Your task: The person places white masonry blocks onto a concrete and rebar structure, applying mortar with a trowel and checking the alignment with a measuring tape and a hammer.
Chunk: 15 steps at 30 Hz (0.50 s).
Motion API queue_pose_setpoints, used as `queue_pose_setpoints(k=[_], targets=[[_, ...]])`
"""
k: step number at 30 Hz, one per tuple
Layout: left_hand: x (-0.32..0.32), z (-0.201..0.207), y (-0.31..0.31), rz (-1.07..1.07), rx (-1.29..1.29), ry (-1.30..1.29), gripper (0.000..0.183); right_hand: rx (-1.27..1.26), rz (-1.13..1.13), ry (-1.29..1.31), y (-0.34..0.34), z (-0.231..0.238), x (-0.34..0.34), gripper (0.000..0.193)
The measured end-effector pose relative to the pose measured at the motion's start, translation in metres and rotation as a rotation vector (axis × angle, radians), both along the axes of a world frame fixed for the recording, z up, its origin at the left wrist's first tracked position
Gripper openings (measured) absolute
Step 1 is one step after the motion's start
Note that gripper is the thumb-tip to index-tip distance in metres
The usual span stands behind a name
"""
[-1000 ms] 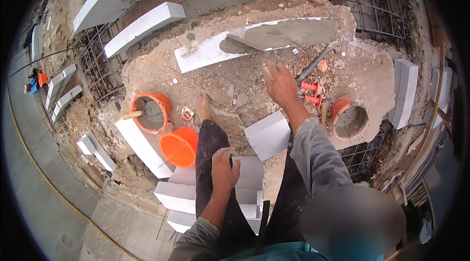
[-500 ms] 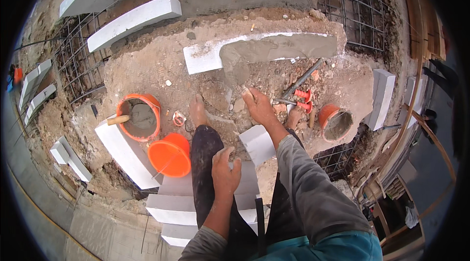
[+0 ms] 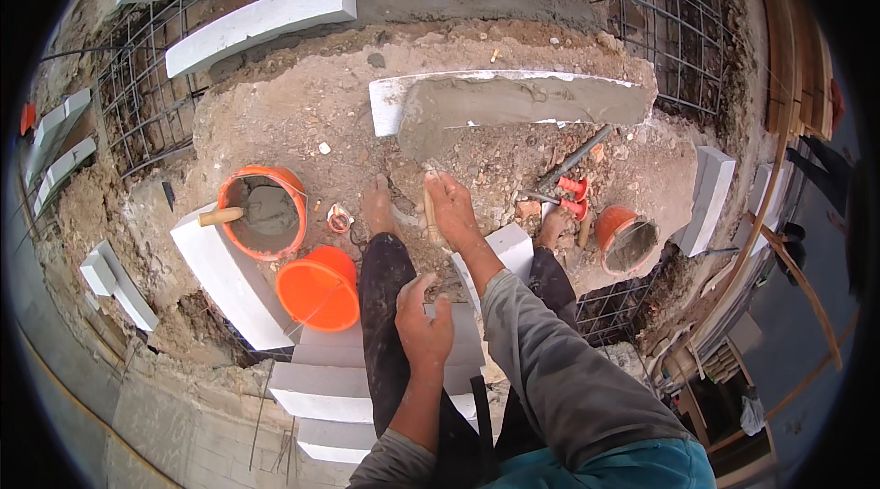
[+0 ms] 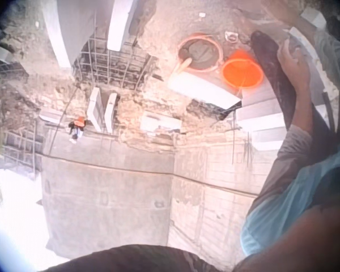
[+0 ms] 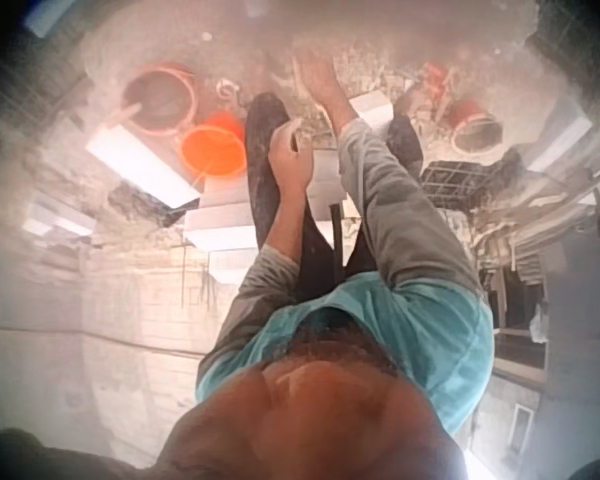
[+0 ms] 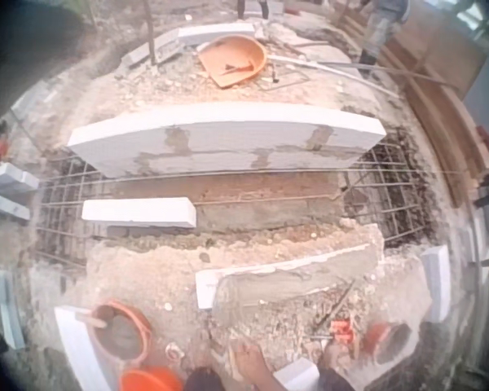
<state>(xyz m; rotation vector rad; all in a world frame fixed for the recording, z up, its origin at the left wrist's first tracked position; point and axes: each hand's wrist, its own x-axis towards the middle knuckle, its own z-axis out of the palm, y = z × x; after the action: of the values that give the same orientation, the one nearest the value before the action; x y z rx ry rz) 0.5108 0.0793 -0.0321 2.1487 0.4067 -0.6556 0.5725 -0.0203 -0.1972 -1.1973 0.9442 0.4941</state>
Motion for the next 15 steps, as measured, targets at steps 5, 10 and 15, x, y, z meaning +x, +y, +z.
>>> queue_pose_setpoints(k=[5, 10, 15], targets=[[0.003, 0.0, -0.002, 0.043, 0.009, -0.023, 0.033, -0.375, 0.343, -0.212, 0.009, 0.0, 0.003, 0.042], [0.002, 0.001, -0.002, 0.083, 0.009, 0.014, 0.033, -0.728, 0.538, -0.151, -0.07, 0.025, -0.036, 0.036], [-0.002, -0.002, -0.003, 0.075, 0.0, 0.046, 0.033, -0.254, -0.163, 0.197, -0.154, 0.042, -0.025, 0.03]])
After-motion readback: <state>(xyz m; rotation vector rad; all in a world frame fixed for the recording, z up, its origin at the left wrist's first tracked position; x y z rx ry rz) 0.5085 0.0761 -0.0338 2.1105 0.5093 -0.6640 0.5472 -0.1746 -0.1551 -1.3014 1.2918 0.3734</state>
